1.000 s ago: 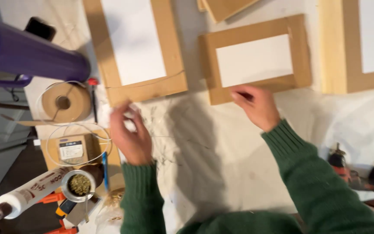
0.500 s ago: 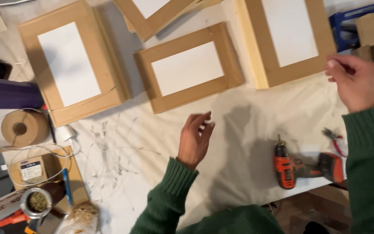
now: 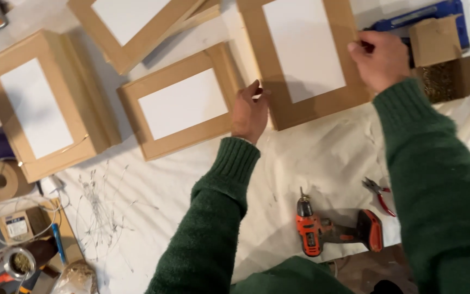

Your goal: Assembling and finishing picture frames for artwork, including sanding edges and attaching hanging hardware.

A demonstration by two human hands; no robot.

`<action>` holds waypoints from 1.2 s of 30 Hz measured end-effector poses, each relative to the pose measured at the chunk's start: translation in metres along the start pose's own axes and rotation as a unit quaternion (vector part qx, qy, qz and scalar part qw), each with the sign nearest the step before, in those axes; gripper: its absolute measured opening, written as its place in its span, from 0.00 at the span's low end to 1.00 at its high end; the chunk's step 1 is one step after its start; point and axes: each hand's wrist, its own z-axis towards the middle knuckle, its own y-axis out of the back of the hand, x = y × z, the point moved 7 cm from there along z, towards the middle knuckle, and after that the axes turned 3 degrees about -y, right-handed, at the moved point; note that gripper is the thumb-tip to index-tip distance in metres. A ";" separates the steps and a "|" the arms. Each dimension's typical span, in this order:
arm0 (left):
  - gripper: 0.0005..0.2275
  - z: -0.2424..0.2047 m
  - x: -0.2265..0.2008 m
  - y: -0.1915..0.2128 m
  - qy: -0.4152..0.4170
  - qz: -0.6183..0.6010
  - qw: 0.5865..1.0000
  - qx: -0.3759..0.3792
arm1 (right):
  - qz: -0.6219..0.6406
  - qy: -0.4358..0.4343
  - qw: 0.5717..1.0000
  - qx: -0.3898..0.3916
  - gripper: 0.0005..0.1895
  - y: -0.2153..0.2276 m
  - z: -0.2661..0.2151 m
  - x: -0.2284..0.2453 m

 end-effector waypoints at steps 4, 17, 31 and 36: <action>0.20 0.003 -0.002 -0.008 0.000 -0.002 1.000 -0.001 | 0.084 -0.012 0.996 -0.030 0.13 -0.007 -0.010 -0.007; 0.17 -0.066 -0.010 0.038 -0.051 0.054 0.995 -0.069 | 0.273 -0.026 0.962 -0.012 0.12 0.037 -0.068 0.052; 0.22 -0.387 0.167 0.176 0.127 -0.071 0.989 0.015 | 0.384 -0.180 0.905 0.018 0.18 -0.090 -0.424 0.178; 0.22 -0.442 0.216 0.184 0.177 -0.101 0.978 0.051 | 0.410 -0.254 0.875 0.028 0.20 -0.104 -0.514 0.191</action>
